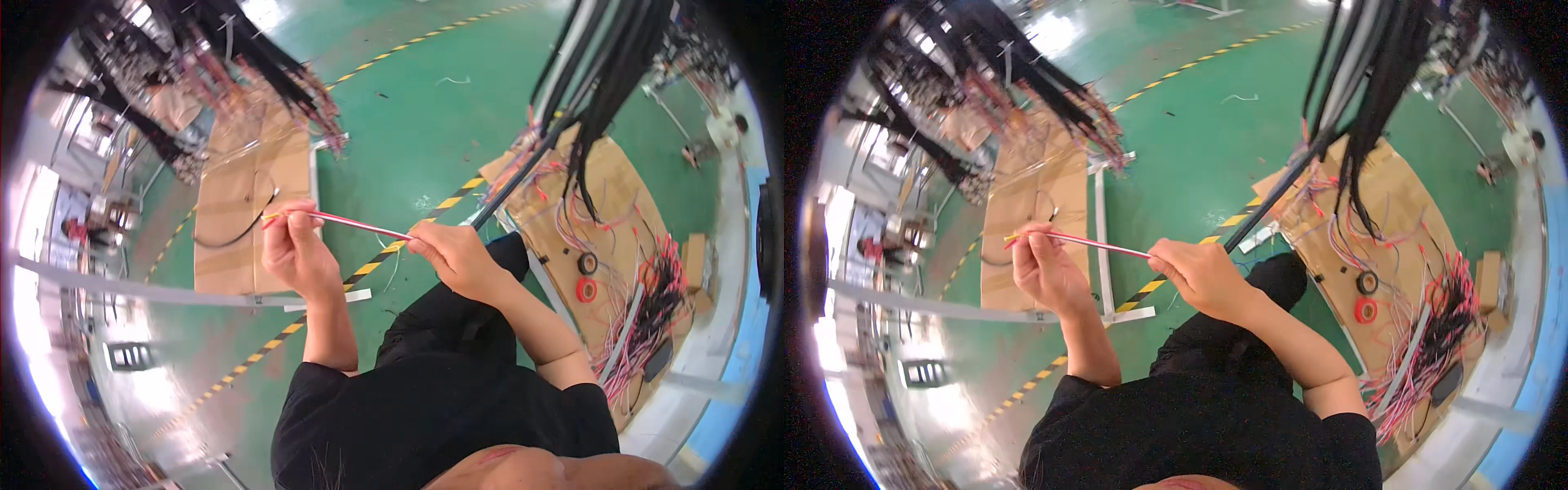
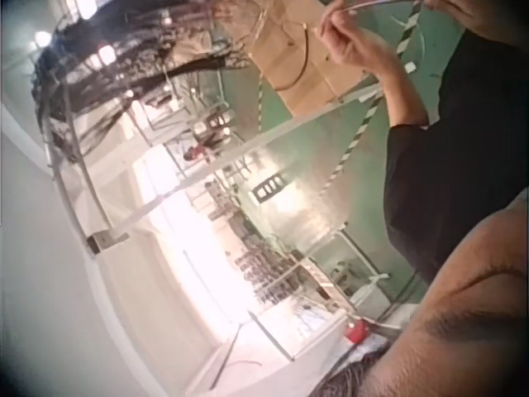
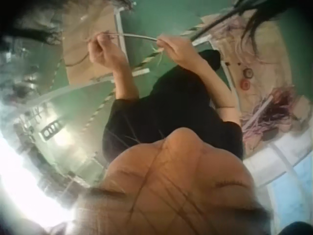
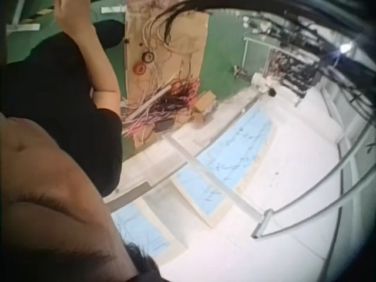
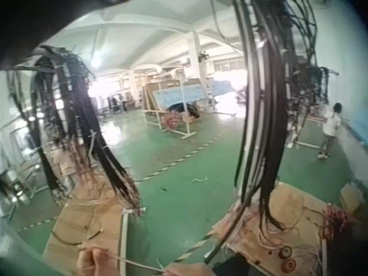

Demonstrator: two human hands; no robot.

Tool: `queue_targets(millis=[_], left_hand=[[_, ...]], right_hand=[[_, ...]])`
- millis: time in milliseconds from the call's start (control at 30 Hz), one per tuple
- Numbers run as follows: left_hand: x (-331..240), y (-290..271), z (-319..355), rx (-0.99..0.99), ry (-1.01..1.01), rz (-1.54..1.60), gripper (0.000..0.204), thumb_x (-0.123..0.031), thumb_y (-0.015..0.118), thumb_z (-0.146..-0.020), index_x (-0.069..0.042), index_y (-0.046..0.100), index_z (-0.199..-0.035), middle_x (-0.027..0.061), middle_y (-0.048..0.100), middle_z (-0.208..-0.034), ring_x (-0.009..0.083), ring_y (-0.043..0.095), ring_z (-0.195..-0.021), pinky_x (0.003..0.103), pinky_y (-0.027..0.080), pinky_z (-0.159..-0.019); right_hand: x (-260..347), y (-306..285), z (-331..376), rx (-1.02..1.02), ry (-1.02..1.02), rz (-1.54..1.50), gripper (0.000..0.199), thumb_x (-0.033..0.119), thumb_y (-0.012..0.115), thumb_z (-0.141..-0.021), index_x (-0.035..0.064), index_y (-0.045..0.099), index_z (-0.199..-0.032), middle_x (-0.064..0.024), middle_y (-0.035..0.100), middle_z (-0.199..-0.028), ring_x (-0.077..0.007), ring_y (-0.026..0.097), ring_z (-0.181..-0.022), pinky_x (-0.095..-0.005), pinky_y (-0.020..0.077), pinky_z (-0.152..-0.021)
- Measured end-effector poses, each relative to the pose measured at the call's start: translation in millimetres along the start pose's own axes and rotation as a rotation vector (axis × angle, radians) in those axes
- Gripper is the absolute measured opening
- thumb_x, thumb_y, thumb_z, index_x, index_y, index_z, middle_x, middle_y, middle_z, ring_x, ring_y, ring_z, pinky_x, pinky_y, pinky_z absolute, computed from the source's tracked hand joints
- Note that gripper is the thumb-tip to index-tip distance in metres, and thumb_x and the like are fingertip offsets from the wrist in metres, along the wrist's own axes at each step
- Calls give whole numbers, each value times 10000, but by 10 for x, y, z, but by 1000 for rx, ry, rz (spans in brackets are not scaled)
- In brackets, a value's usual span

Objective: Measuring, sorting, and taping multiple colored wires to create an electrical wiring harness at a workstation.

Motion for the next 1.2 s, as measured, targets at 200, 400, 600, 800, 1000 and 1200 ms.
queue_targets(millis=[200, 400, 600, 800, 1000, 1200], left_hand=[[-311, -686, -367, -239, 59, 8, 168, -102, 553, -971, 51, 619, -949, 27, 595, -838, 59, 470, -684, 204, 388, -642], [-37, -1087, -449, -257, -50, 113, 168, -118, 567, -965, 34, 637, -967, 17, 606, -850, 56, 472, -683, 202, 399, -647], [559, -1188, -375, -343, -222, 171, 179, -142, 599, -951, 27, 646, -986, 19, 613, -859, 52, 492, -688, 187, 426, -648], [1228, -1207, -292, -372, -401, 302, 168, -152, 610, -945, 3, 670, -967, -16, 601, -795, 37, 495, -671, 175, 412, -618], [1641, -1169, -213, -428, -522, 305, 170, -170, 620, -940, -12, 678, -956, -30, 585, -766, 37, 502, -668, 171, 412, -615], [1856, -1087, -128, -440, -630, 344, 173, -170, 636, -928, -5, 674, -962, -24, 587, -758, 44, 502, -644, 173, 424, -601]], right_hand=[[162, 332, -258, 146, -142, 182, 136, 156, 573, -929, 27, 578, -889, -111, 600, -727, -307, 590, -639, -381, 448, -566], [169, 420, -392, 145, -231, 353, 128, 183, 570, -926, 73, 559, -861, -80, 601, -651, -309, 569, -581, -405, 432, -548], [14, 382, -406, 177, 26, 338, 148, 179, 559, -940, 47, 609, -893, -79, 599, -666, -288, 551, -631, -377, 424, -601], [-170, 408, -429, 68, -53, 381, 148, 164, 576, -933, 27, 629, -919, -86, 597, -663, -274, 547, -622, -370, 420, -611], [-233, 324, -532, -8, 109, 302, 134, 142, 611, -909, 13, 645, -925, -94, 615, -676, -218, 578, -635, -335, 435, -604], [-232, 316, -551, -57, 79, 326, 90, 118, 605, -904, 33, 633, -907, -68, 621, -664, -208, 595, -636, -324, 440, -604]])
Point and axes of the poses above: each hand's wrist, its own z-axis away from the middle knuckle, its own y-axis out of the palm, x = y × z, the point moved 4 cm from there along -z, towards the middle knuckle
